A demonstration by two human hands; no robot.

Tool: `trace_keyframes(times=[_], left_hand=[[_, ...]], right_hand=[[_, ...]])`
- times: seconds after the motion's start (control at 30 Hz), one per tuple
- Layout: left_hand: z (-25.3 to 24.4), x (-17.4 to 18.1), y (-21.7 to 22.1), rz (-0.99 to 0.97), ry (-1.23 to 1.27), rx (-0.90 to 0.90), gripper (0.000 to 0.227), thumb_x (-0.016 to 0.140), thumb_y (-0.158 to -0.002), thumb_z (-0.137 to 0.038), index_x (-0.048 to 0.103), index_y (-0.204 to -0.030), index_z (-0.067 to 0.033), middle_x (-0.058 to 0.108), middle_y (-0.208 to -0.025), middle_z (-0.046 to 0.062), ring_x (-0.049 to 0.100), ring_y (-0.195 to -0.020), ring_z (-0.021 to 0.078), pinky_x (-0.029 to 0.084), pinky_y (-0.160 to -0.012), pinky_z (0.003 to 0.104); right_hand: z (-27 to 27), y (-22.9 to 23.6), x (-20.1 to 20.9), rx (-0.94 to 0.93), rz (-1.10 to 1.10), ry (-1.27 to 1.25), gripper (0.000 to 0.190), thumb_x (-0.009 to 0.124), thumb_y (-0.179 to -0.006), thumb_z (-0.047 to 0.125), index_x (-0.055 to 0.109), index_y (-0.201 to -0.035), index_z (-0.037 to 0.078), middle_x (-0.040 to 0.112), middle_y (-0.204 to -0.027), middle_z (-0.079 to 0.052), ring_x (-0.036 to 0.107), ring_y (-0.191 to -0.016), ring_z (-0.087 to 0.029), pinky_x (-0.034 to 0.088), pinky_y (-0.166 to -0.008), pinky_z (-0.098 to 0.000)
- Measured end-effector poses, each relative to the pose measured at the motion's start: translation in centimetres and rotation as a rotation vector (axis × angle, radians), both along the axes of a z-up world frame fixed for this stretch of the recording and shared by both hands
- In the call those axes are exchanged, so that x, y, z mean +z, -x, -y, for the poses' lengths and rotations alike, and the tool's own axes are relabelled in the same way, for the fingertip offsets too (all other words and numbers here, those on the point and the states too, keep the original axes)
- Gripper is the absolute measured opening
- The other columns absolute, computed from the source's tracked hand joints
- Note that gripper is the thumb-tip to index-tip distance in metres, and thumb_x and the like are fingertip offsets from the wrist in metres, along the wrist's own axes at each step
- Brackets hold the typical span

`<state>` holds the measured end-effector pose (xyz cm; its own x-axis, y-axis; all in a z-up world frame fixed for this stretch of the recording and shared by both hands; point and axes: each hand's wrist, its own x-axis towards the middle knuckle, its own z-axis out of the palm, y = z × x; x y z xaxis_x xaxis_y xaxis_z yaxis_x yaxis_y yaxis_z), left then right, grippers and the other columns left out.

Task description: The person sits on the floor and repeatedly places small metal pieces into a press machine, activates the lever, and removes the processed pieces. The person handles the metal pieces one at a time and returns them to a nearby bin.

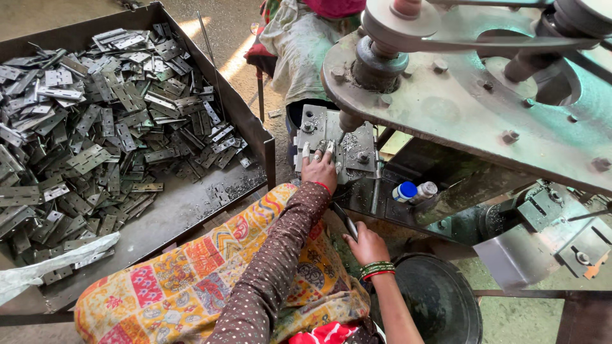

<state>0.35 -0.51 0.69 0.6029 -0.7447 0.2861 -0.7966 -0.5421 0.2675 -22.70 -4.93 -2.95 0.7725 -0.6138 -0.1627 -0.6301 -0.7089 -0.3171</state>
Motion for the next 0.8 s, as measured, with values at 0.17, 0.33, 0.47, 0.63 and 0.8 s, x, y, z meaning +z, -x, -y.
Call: trace_keyframes(times=[0.17,0.33,0.47,0.63,0.8], left_hand=[[-0.1,0.0,0.3,0.054,0.046,0.005,0.020,0.060,-0.087,-0.017,0.078,-0.093,-0.0101,0.062,-0.133,0.005,0.057,-0.125,0.0266,0.040,-0.103,0.050],[0.6,0.5,-0.6,0.071,0.088,-0.013,0.021,0.060,-0.083,-0.017,0.078,-0.091,-0.0099,0.063,-0.131,0.005,0.058,-0.121,0.0259,0.040,-0.100,0.048],[-0.3,-0.5,0.1,0.136,0.120,-0.010,0.018,0.061,-0.084,-0.017,0.078,-0.087,-0.0114,0.065,-0.128,0.005,0.059,-0.120,0.0245,0.041,-0.103,0.046],[1.0,-0.7,-1.0,0.109,0.054,-0.016,0.017,0.061,-0.083,-0.016,0.078,-0.086,-0.0113,0.066,-0.124,0.006,0.059,-0.118,0.0249,0.041,-0.098,0.047],[3.5,-1.2,-2.3,0.117,0.035,0.053,0.018,0.062,-0.083,-0.017,0.079,-0.084,-0.0133,0.067,-0.119,0.006,0.062,-0.114,0.0234,0.041,-0.099,0.049]], right_hand=[[-0.2,1.2,-4.0,0.011,0.094,0.031,0.045,0.067,-0.090,0.040,0.056,-0.112,0.003,0.072,-0.088,-0.025,0.069,-0.086,-0.045,0.055,-0.073,-0.0552],[-1.5,2.5,-8.8,-0.163,0.108,-0.153,0.037,0.068,-0.090,0.039,0.062,-0.106,0.006,0.071,-0.088,-0.028,0.069,-0.087,-0.048,0.054,-0.075,-0.0553],[-2.0,3.3,-10.0,-0.159,0.033,-0.230,0.041,0.066,-0.091,0.038,0.057,-0.114,0.006,0.070,-0.087,-0.030,0.067,-0.085,-0.050,0.052,-0.073,-0.0581],[2.3,0.8,-6.5,0.029,-0.041,-0.068,0.047,0.070,-0.087,0.043,0.057,-0.104,0.001,0.070,-0.090,-0.029,0.068,-0.086,-0.048,0.054,-0.075,-0.0557],[2.0,0.6,-5.9,0.000,-0.034,-0.085,0.047,0.070,-0.088,0.045,0.060,-0.103,0.002,0.071,-0.090,-0.028,0.068,-0.087,-0.047,0.054,-0.077,-0.0556]])
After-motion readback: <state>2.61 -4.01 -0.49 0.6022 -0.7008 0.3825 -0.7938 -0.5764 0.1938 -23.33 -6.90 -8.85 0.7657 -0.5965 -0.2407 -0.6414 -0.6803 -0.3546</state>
